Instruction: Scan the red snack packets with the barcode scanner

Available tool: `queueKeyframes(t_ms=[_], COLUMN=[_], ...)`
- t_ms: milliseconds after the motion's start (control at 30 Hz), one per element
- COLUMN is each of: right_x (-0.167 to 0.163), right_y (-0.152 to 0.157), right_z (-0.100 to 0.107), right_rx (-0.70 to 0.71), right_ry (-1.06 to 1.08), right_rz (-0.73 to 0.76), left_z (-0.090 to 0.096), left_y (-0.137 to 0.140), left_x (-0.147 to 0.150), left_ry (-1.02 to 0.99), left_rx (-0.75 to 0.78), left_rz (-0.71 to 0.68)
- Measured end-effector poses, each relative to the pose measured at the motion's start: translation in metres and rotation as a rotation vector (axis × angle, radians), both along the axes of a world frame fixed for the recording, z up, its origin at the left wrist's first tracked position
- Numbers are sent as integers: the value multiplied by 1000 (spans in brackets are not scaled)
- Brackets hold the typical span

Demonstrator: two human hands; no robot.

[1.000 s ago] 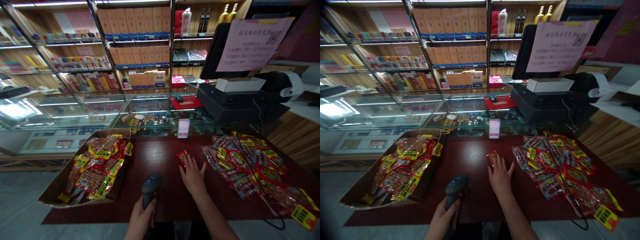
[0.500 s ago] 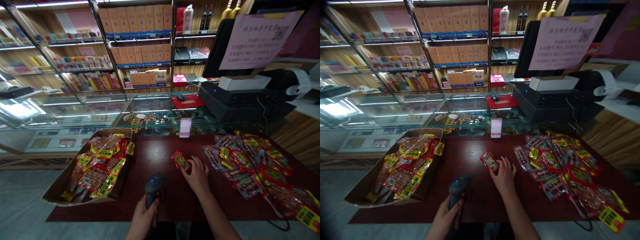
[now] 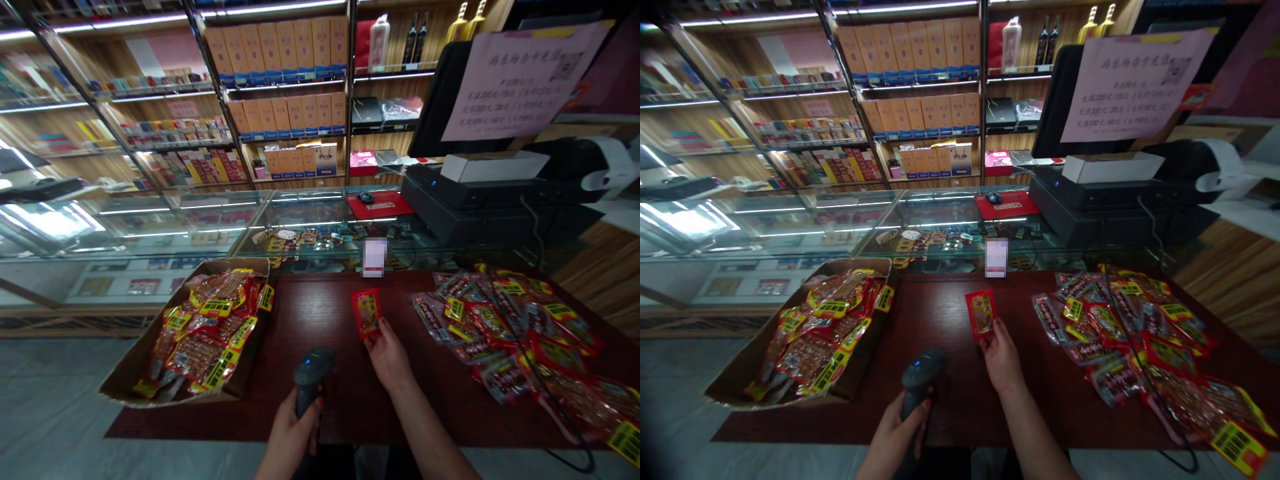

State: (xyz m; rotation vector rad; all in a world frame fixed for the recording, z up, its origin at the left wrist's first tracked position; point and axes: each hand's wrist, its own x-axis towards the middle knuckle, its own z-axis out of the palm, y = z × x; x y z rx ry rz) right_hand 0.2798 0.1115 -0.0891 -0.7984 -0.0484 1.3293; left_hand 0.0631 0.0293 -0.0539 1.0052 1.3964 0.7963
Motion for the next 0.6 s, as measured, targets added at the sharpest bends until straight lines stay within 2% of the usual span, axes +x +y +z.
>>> queueKeyframes(t_ms=[100,200,367,467,600], right_x=[3,3,-5,-9,-12], right_y=[-4,-10,-12,-10,-9], right_z=[-1,-1,-1,-2,-4], right_rx=[36,61,68,80,101], right_ry=[-25,-71,-228,-296,-351], right_rz=[51,107,95,96,86], left_z=[6,21,46,53,56], left_y=[-2,-6,-8,-6,-4], left_x=[0,0,1,3,8], left_ry=[25,66,104,127,159], left_rx=[14,56,170,232,235], left_rz=[-13,-74,-196,-265,-318])
